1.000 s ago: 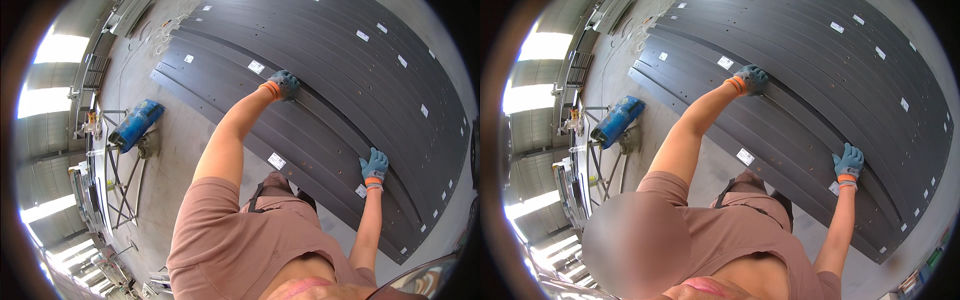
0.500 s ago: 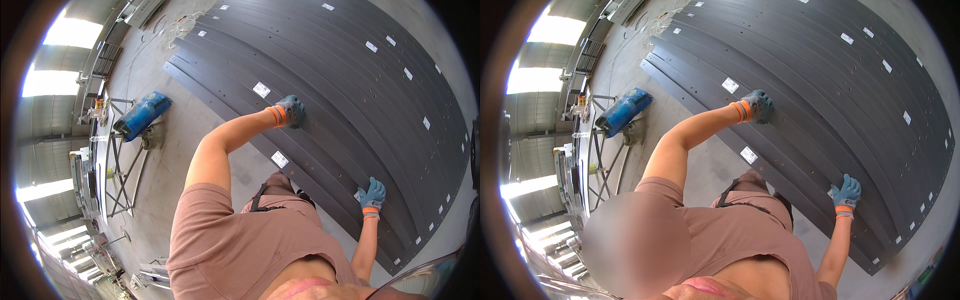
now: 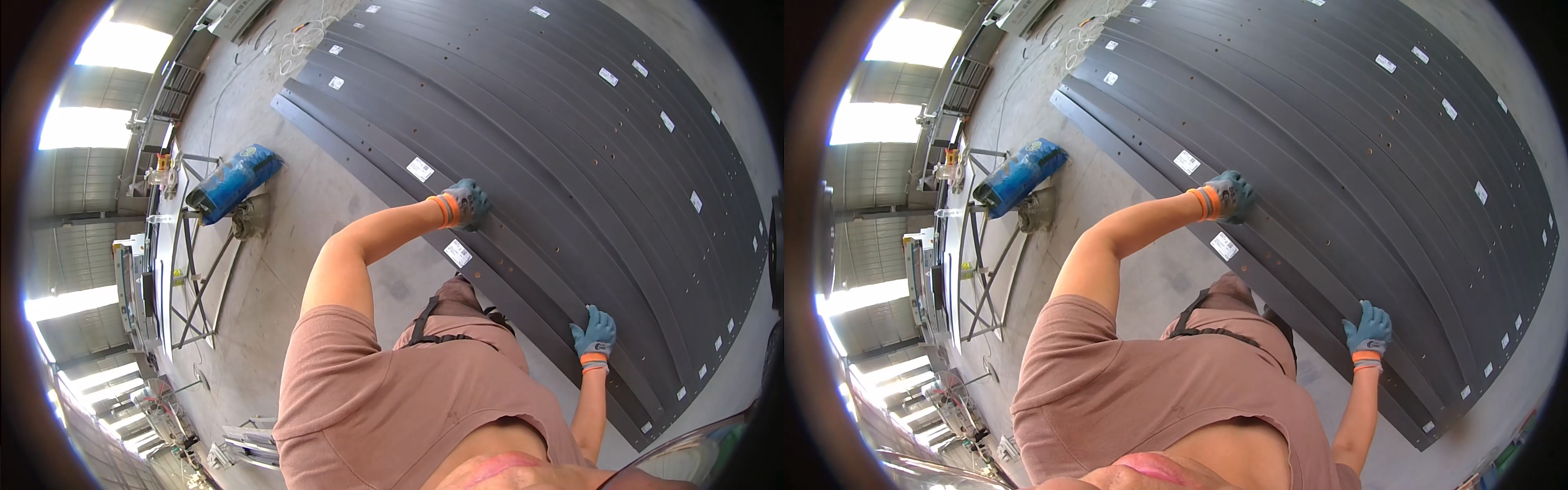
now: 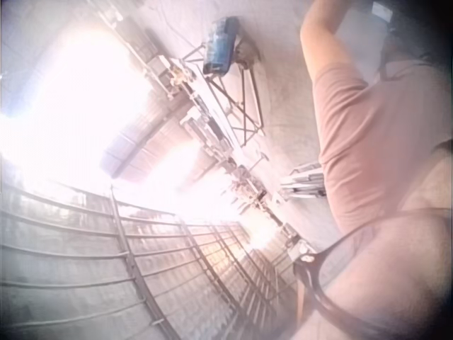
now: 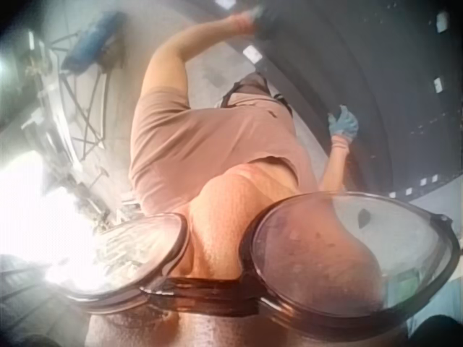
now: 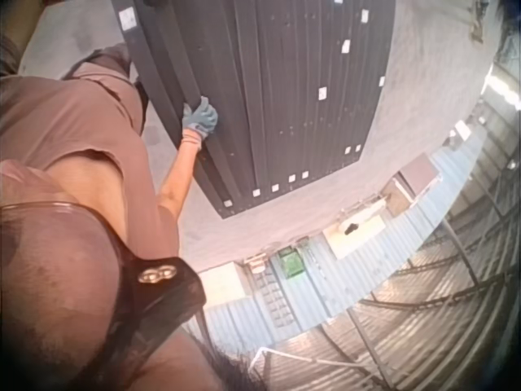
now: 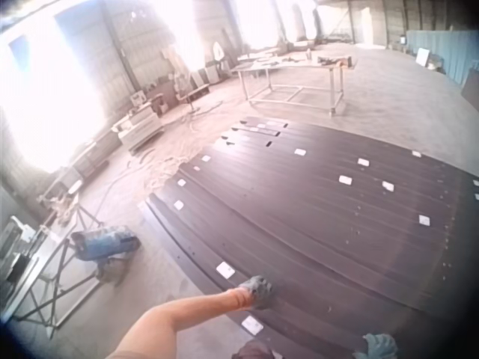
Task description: The person lifts and stacks long dark metal panels on the floor, then moves to a table and arranges curved metal strips. The person handles the panels one at a time, aligning them and placing them in neat piles.
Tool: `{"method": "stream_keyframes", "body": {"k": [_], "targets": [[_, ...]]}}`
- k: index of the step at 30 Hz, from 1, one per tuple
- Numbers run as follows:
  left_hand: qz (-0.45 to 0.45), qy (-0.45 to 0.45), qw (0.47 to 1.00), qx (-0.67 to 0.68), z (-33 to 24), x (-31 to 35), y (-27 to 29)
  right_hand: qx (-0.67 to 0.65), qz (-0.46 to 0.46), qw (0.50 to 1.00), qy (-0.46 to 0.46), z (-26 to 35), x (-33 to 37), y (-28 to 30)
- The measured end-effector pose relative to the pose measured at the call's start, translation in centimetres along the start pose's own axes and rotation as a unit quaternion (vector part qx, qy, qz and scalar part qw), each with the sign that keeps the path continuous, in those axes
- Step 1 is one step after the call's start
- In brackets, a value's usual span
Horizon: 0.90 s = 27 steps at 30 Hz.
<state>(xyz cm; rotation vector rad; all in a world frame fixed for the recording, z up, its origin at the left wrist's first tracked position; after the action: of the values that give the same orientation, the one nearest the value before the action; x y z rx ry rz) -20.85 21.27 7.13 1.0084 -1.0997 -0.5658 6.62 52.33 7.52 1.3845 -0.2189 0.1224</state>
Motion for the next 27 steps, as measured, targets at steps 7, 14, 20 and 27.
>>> {"method": "stream_keyframes", "body": {"k": [7, 14, 20, 27], "targets": [[0.0, 0.034, 0.991, 0.128, 1.8, 0.5, -0.4, -0.019, -0.029, 0.999, 0.0, 0.6, 0.5, 0.3], [0.019, 0.057, 0.989, 0.134, 2.7, 1.5, -1.8, -0.036, -0.023, 0.998, 0.037, 1.9, 0.2, -0.2], [-0.025, 0.071, 0.987, 0.145, 3.1, 2.5, -2.6, -0.037, -0.04, 0.998, 0.044, 2.4, 0.4, -0.3], [-0.035, 0.079, 0.984, 0.155, 3.6, 3.1, -3.1, -0.011, -0.024, 0.999, 0.035, 2.9, 0.6, -0.9]]}}
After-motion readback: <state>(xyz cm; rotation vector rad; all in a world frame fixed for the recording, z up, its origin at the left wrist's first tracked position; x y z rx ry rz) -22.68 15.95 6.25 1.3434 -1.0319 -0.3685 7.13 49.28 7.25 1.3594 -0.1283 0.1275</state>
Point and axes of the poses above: each hand's wrist, its own x-axis away from the middle knuckle, its own y-axis out of the back of the hand, z = x × y, the point moved 10 cm from there along -x, towards the middle knuckle, and after that the axes turned 4 degrees about y, right-handed, at the moved point
